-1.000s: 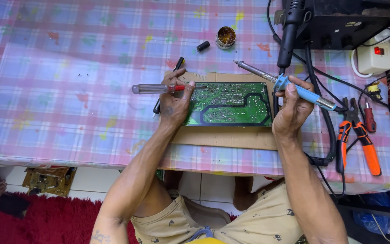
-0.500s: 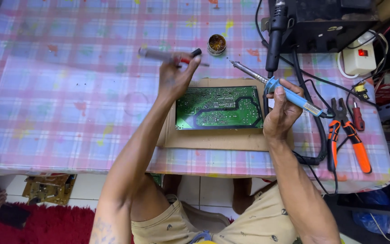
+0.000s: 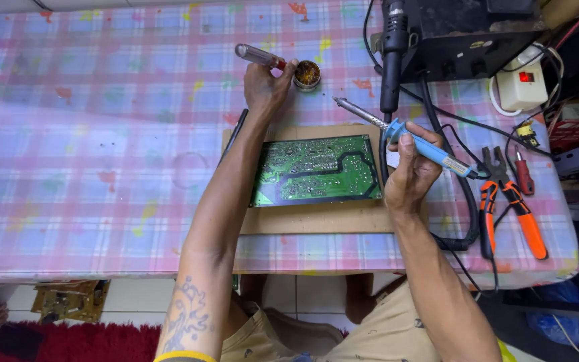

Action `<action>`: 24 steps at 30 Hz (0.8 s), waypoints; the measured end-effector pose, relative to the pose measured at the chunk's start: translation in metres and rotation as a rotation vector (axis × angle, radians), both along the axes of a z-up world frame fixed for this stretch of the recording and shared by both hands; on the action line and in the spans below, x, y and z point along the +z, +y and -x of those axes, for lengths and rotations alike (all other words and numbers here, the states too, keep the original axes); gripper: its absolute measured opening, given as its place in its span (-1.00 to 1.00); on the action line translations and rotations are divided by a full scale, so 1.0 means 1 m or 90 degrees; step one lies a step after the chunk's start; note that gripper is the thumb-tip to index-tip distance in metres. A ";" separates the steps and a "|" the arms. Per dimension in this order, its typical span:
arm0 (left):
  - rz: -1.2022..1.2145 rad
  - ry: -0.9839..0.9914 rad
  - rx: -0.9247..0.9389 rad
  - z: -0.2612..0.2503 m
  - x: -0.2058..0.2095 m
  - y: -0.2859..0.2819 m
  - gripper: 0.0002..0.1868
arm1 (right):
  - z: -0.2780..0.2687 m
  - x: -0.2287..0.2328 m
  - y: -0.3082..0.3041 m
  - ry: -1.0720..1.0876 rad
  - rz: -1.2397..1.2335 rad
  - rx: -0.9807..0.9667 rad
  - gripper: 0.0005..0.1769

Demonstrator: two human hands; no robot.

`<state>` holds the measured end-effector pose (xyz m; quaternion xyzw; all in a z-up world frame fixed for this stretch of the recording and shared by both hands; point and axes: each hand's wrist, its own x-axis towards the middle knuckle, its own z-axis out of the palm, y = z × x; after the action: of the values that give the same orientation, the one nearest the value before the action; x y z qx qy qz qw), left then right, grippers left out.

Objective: The person uses a soldering iron to apply solder to various points on a green circuit board. They occasionally use a screwdriver to assist with the components and dip the soldering iron tip into a small container of flux or solder paste.

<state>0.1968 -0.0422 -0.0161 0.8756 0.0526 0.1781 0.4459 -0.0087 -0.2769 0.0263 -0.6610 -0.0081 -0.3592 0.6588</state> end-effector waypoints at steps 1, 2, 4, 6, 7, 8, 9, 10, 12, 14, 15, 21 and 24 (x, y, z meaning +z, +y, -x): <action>0.003 0.005 -0.001 0.000 -0.006 -0.002 -0.53 | 0.002 -0.001 -0.002 0.005 0.003 -0.001 -0.65; -0.003 -0.011 -0.006 -0.004 -0.007 0.001 -0.55 | 0.001 -0.002 0.000 0.008 0.006 -0.002 -0.65; -0.010 -0.031 -0.013 -0.005 -0.006 0.002 -0.56 | -0.001 -0.002 0.001 0.007 0.008 -0.004 -0.65; 0.012 0.001 0.002 0.001 -0.004 -0.001 -0.51 | 0.000 -0.004 0.001 0.008 -0.002 0.010 -0.65; 0.011 0.002 0.001 0.003 -0.002 -0.001 -0.51 | 0.000 -0.005 0.001 0.009 -0.003 0.009 -0.65; 0.008 -0.003 -0.001 0.005 0.001 -0.002 -0.52 | -0.001 -0.005 0.000 0.011 -0.003 0.009 -0.64; 0.006 -0.007 -0.004 0.007 0.003 -0.002 -0.53 | -0.001 -0.006 0.000 0.013 -0.004 0.009 -0.63; 0.009 -0.008 -0.002 0.007 0.002 -0.003 -0.53 | 0.000 -0.005 -0.001 0.012 -0.001 0.010 -0.63; 0.050 -0.040 -0.007 0.007 0.003 0.000 -0.52 | 0.000 -0.003 0.001 0.001 -0.001 0.003 -0.64; 0.082 -0.043 -0.030 0.007 0.003 0.004 -0.50 | -0.002 -0.002 0.001 -0.004 -0.006 0.007 -0.66; 0.116 -0.043 -0.055 0.009 0.001 0.005 -0.48 | -0.001 -0.002 0.000 -0.006 -0.009 0.009 -0.67; 0.291 0.057 -0.139 0.046 0.033 0.013 -0.44 | 0.000 0.000 -0.002 0.009 -0.033 0.005 -0.67; 0.262 -0.035 -0.164 0.062 0.027 0.014 -0.70 | -0.005 0.000 -0.002 0.003 -0.103 -0.019 -0.71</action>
<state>0.1350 -0.0287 0.0105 0.7606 -0.0362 0.1289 0.6353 -0.0038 -0.2790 0.0262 -0.6065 0.0326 -0.3666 0.7048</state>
